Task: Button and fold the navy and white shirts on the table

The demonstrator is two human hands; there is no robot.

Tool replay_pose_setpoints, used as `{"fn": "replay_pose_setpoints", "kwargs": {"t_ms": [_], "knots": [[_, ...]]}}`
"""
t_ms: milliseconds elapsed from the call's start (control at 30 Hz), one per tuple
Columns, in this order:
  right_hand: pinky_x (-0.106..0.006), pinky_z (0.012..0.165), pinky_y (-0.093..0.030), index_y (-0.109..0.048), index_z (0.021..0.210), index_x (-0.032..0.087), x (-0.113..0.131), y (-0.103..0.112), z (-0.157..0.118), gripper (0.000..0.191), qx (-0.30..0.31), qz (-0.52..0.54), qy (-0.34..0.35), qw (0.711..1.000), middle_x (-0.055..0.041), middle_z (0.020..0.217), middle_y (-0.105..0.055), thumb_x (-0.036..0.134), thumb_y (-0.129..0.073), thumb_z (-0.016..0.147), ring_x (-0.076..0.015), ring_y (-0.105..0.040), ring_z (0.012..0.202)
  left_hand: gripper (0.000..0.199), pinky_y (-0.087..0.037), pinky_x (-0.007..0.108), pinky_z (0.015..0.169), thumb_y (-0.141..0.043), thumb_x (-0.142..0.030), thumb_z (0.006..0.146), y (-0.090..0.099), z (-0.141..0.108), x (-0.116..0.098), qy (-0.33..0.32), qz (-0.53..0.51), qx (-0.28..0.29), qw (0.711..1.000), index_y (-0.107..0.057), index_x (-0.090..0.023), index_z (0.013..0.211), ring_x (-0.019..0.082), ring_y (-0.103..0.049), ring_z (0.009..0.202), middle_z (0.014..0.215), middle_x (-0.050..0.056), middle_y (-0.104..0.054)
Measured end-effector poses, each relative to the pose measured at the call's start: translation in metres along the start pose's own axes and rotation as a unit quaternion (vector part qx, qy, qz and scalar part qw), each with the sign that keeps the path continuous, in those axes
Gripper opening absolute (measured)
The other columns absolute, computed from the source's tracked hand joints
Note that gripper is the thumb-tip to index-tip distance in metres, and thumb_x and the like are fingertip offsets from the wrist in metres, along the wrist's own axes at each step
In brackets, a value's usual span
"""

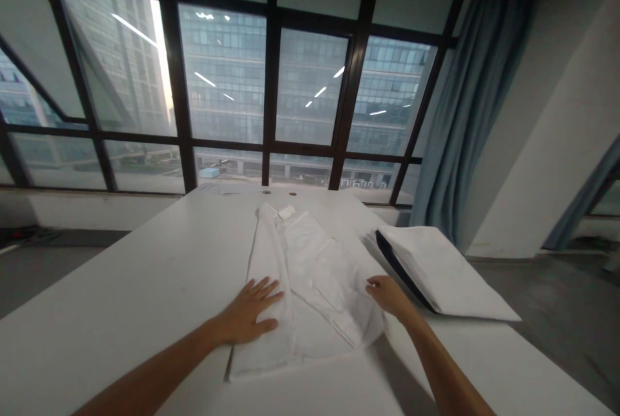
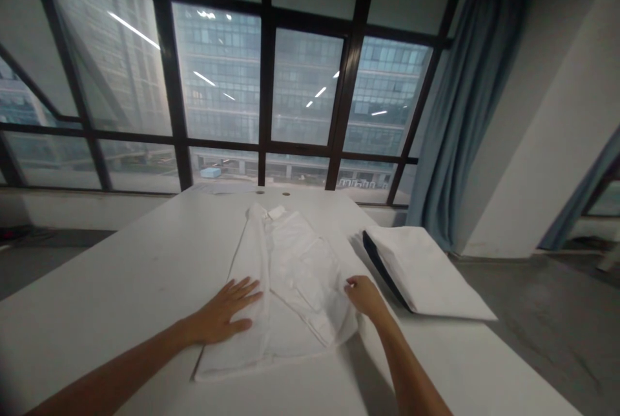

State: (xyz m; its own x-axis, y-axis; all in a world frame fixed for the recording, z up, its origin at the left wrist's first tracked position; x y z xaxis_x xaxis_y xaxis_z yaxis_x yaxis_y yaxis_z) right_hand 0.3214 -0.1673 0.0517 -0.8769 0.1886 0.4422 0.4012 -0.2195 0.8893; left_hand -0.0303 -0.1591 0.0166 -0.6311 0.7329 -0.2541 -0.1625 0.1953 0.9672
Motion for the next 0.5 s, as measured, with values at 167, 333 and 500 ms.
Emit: {"fn": "replay_pose_setpoints", "kwargs": {"t_ms": [167, 333, 500], "knots": [[-0.026, 0.063, -0.045, -0.072, 0.103, 0.013, 0.091, 0.02, -0.027, 0.036, -0.027, 0.07, 0.064, 0.995, -0.0053, 0.071, -0.071, 0.024, -0.047, 0.08, -0.0178, -0.064, 0.067, 0.069, -0.008, 0.052, 0.117, -0.031, -0.07, 0.088, 0.001, 0.0, -0.001, 0.011, -0.006, -0.003, 1.0, -0.03, -0.035, 0.147, 0.026, -0.011, 0.146, 0.158, 0.001, -0.017], [-0.028, 0.075, -0.046, -0.067, 0.117, 0.016, 0.182, -0.029, -0.072, 0.041, 0.045, -0.003, 0.141, 0.989, -0.0079, 0.086, -0.073, 0.022, -0.05, 0.08, -0.0205, -0.067, 0.084, 0.069, -0.009, 0.051, 0.117, -0.035, -0.071, 0.086, 0.005, -0.001, 0.0, 0.018, -0.016, -0.02, 0.999, -0.036, -0.034, 0.145, 0.025, -0.015, 0.145, 0.157, 0.001, -0.022], [-0.034, 0.085, -0.046, -0.068, 0.112, 0.017, 0.195, -0.077, -0.094, 0.037, 0.125, -0.1, 0.162, 0.974, -0.0137, 0.105, -0.07, 0.02, -0.05, 0.079, -0.0256, -0.064, 0.101, 0.07, -0.008, 0.051, 0.117, -0.035, -0.071, 0.086, 0.008, -0.004, -0.003, 0.017, -0.024, -0.017, 0.999, -0.037, -0.032, 0.144, 0.025, -0.015, 0.145, 0.156, 0.002, -0.023]]}}
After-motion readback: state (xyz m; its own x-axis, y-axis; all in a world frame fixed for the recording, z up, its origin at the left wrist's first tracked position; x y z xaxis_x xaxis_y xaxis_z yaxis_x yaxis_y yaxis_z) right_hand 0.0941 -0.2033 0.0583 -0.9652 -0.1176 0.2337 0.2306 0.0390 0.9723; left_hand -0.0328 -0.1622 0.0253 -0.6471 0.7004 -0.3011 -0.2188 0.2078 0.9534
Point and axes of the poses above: each hand's wrist, its own z-axis towards the middle knuckle, its own y-axis out of the back of the hand, x = y × z, the point moved 8 cm from there along z, towards the middle knuckle
